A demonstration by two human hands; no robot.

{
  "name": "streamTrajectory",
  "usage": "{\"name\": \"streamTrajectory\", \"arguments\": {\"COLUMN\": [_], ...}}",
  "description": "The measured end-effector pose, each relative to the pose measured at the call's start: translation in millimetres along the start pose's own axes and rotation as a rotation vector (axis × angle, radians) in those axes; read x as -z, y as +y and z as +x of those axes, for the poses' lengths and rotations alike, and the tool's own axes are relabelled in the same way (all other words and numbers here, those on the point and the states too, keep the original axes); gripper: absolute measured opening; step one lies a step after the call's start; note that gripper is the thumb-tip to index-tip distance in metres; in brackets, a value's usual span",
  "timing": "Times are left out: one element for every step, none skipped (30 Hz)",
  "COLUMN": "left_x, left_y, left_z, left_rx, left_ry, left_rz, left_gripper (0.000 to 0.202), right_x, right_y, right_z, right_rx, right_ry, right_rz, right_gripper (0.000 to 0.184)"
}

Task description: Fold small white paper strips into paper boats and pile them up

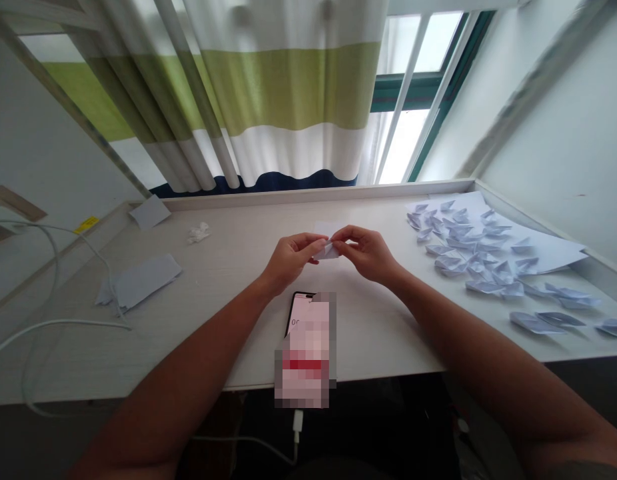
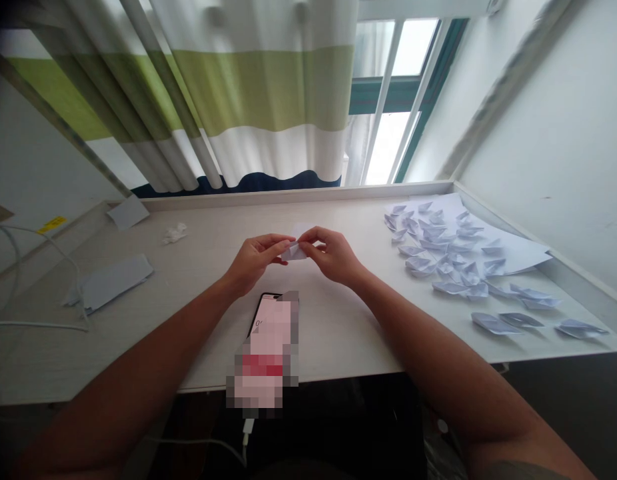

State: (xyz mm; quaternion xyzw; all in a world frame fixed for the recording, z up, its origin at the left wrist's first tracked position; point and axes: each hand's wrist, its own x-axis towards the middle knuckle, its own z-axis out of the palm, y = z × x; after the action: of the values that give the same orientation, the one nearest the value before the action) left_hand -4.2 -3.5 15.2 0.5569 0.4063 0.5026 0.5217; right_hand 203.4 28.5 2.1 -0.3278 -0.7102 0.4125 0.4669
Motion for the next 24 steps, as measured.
{"name": "streamTrajectory", "arguments": {"left_x": [-0.1, -0.1, 0.1, 0.3, 0.7, 1.0, 1.4, 1.7, 1.9, 2.1, 2.1, 2.1, 1.9, 1.7, 1.5, 1.3, 1.0, 0.9, 0.7, 0.7, 0.7, 0.6, 0.5, 0.4], "left_y": [0.6, 0.8, 0.9, 0.8, 0.6, 0.5, 0.6, 0.9, 1.4, 2.1, 2.9, 3.6, 4.1, 4.5, 4.5, 4.3, 3.8, 3.0, 1.9, 0.8, -0.4, -1.5, -2.6, -3.4], "left_z": [0.2, 0.4, 0.8, 1.2, 1.6, 1.9, 2.1, 2.1, 2.0, 1.6, 1.2, 0.7, 0.2, -0.3, -0.6, -0.8, -0.7, -0.5, -0.1, 0.5, 1.0, 1.5, 1.8, 1.9], "left_rx": [-0.013, -0.024, -0.03, -0.034, -0.037, -0.039, -0.041, -0.043, -0.047, -0.05, -0.052, -0.056, -0.057, -0.055, -0.049, -0.038, -0.025, -0.013, -0.003, 0.002, 0.006, 0.008, 0.012, 0.019], "left_ry": [0.008, 0.014, 0.018, 0.023, 0.029, 0.033, 0.036, 0.035, 0.035, 0.033, 0.031, 0.031, 0.029, 0.026, 0.022, 0.017, 0.013, 0.013, 0.016, 0.022, 0.028, 0.035, 0.04, 0.039], "left_rz": [0.025, 0.044, 0.055, 0.06, 0.061, 0.063, 0.065, 0.07, 0.078, 0.09, 0.104, 0.119, 0.133, 0.145, 0.154, 0.158, 0.155, 0.141, 0.12, 0.092, 0.063, 0.036, 0.013, -0.002], "left_gripper": [0.037, 0.038, 0.039, 0.039, 0.039, 0.038, 0.037, 0.036, 0.036, 0.035, 0.034, 0.034, 0.034, 0.034, 0.034, 0.035, 0.035, 0.036, 0.037, 0.038, 0.04, 0.041, 0.043, 0.044], "right_x": [-0.1, -0.5, -1.3, -2.4, -3.6, -4.8, -5.9, -6.8, -7.5, -8.0, -8.4, -8.5, -8.6, -8.6, -8.4, -8.1, -7.6, -6.9, -6.0, -5.1, -4.1, -3.2, -2.4, -1.8], "right_y": [0.8, 1.4, 1.8, 2.2, 2.5, 2.8, 3.1, 3.4, 3.8, 4.2, 4.7, 5.1, 5.5, 5.7, 5.7, 5.5, 5.1, 4.4, 3.5, 2.5, 1.5, 0.5, -0.2, -0.7], "right_z": [0.5, 0.9, 1.1, 1.2, 1.2, 1.1, 0.9, 0.8, 0.6, 0.6, 0.5, 0.6, 0.7, 0.8, 1.0, 1.2, 1.4, 1.6, 1.7, 1.8, 1.8, 1.8, 1.8, 1.8], "right_rx": [-0.002, -0.004, -0.006, -0.008, -0.007, -0.005, -0.003, -0.001, 0.001, 0.005, 0.01, 0.014, 0.018, 0.02, 0.021, 0.021, 0.021, 0.02, 0.017, 0.011, 0.001, -0.012, -0.024, -0.034], "right_ry": [0.012, 0.023, 0.032, 0.039, 0.046, 0.051, 0.054, 0.053, 0.052, 0.053, 0.055, 0.056, 0.058, 0.058, 0.057, 0.056, 0.054, 0.05, 0.04, 0.023, -0.002, -0.033, -0.061, -0.084], "right_rz": [0.007, 0.021, 0.039, 0.058, 0.072, 0.082, 0.089, 0.094, 0.1, 0.107, 0.112, 0.118, 0.123, 0.127, 0.128, 0.127, 0.123, 0.118, 0.114, 0.109, 0.103, 0.1, 0.098, 0.098], "right_gripper": [0.023, 0.021, 0.02, 0.02, 0.02, 0.02, 0.021, 0.022, 0.023, 0.023, 0.024, 0.024, 0.024, 0.025, 0.026, 0.027, 0.03, 0.032, 0.035, 0.037, 0.039, 0.041, 0.043, 0.044]}}
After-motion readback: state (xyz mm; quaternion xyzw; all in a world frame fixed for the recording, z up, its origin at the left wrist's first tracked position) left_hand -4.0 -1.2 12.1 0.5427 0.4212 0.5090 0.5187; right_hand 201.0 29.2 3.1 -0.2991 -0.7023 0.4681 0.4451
